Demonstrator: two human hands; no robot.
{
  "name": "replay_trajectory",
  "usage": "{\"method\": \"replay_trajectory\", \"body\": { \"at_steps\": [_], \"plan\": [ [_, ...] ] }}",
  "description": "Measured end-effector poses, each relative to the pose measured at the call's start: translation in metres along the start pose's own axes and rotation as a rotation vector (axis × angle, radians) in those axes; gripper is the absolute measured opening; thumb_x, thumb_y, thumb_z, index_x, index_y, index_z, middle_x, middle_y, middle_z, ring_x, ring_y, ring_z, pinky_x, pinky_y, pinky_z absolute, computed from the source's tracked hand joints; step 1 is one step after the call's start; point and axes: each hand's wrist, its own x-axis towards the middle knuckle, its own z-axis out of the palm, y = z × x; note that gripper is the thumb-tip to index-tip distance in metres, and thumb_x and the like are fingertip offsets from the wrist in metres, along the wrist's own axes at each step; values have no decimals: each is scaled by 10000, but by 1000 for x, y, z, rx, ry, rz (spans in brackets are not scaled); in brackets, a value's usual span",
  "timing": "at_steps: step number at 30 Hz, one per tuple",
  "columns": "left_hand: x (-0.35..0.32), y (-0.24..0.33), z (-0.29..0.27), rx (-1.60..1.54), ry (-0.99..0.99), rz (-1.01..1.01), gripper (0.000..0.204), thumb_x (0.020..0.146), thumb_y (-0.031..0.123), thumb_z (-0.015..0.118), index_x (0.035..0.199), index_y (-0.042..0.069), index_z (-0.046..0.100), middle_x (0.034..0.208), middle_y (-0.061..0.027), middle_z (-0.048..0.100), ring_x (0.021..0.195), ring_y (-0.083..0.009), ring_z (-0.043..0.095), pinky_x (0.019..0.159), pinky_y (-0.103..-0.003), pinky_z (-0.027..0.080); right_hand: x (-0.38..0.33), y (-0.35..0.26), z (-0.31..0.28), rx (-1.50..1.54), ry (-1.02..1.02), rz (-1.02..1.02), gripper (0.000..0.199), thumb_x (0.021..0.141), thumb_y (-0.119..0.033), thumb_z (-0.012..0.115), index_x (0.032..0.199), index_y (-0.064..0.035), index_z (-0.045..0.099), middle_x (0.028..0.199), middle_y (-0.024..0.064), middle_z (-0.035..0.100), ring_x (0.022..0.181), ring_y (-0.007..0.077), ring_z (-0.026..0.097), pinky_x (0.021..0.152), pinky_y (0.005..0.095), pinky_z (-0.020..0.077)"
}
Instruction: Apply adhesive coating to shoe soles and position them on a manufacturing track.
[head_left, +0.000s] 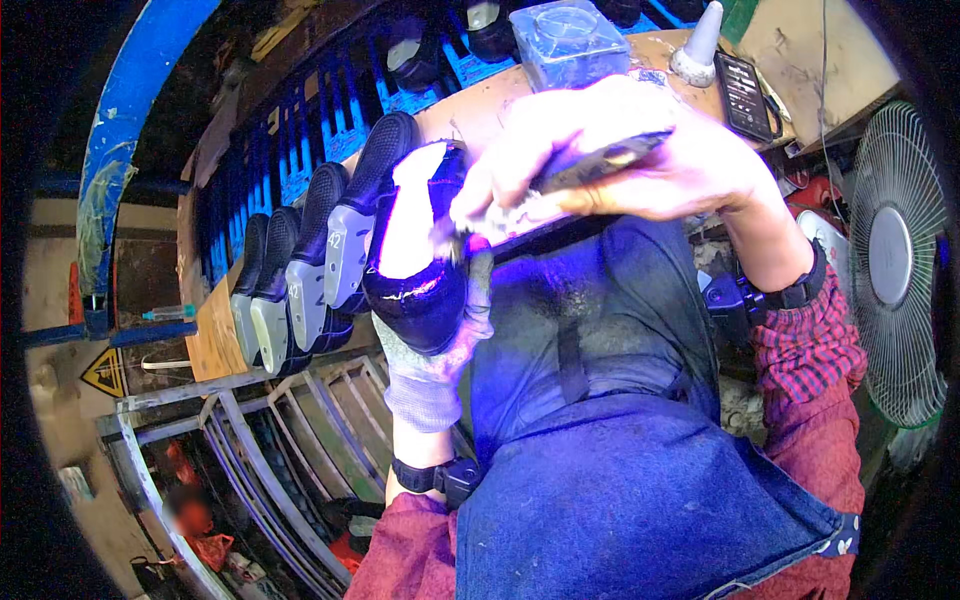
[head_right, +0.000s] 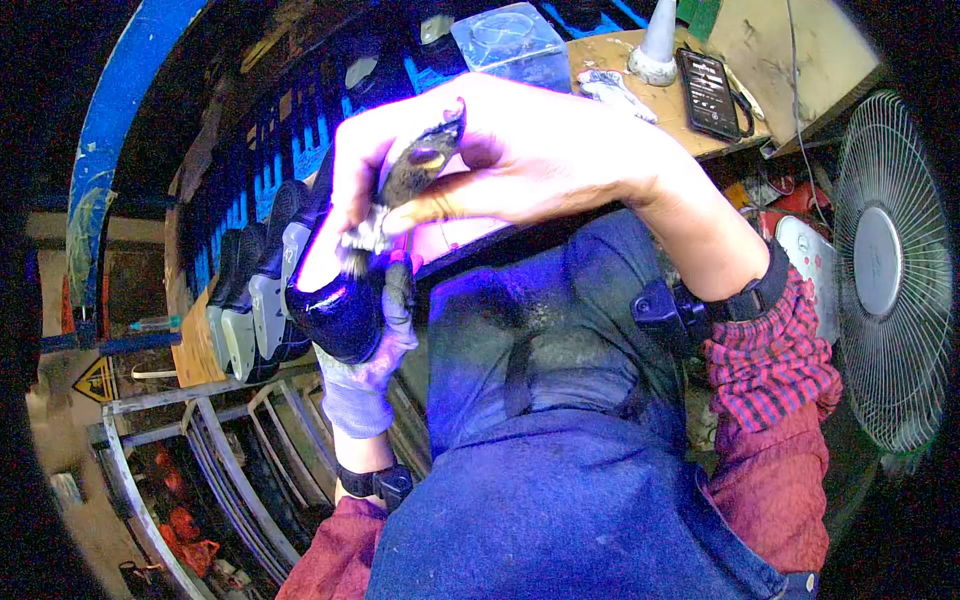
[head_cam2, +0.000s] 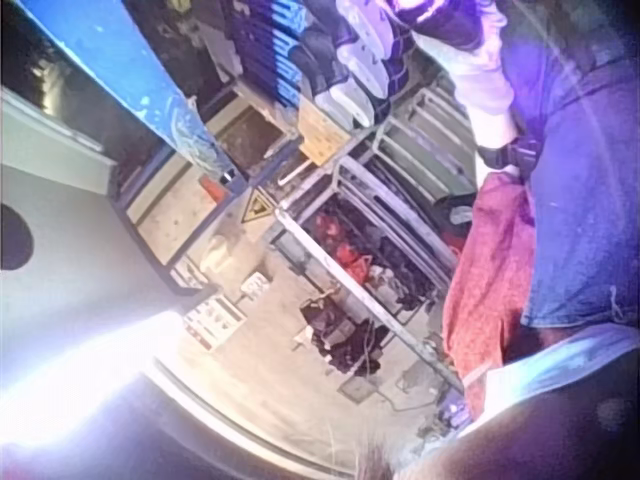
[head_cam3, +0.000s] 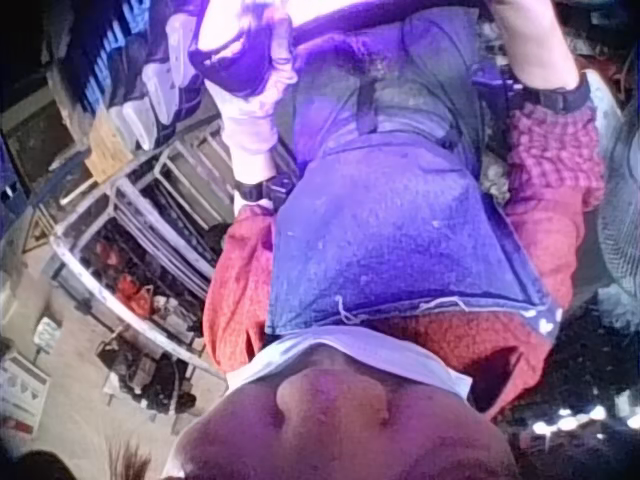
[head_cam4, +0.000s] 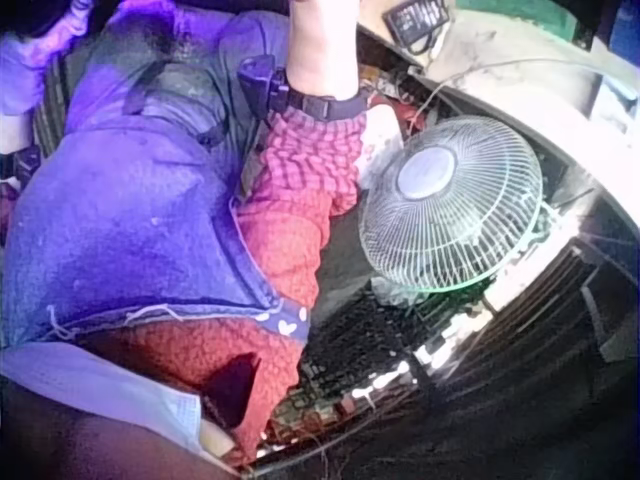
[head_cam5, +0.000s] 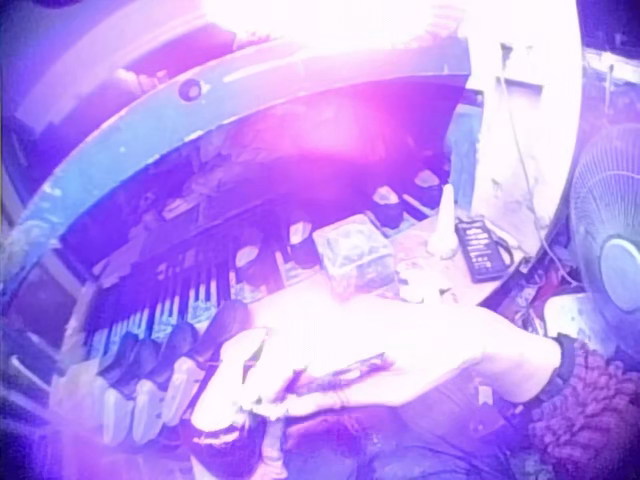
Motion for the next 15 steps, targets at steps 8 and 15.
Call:
{"method": "replay_trajectory", "body": {
  "at_steps": [8,15],
  "plan": [
    [7,-8,-35,-2435,-15,-850,561,929,390,547,1334,20,429,1282,-111,538,1172,-231,517,1026,-381,404,-23,-4,15,-141,616,720,190,863,-72,639,1046,-35,605,988,69,628,912,160,610,809,278,478],
    [120,-83,-91,-1666,-372,-672,469,927,355,553,1243,12,501,1030,-134,662,840,-206,682,712,-347,582,-65,3,1,-58,752,448,200,836,20,600,1013,-12,513,1085,204,621,1076,276,582,950,399,439]
  ]
}}
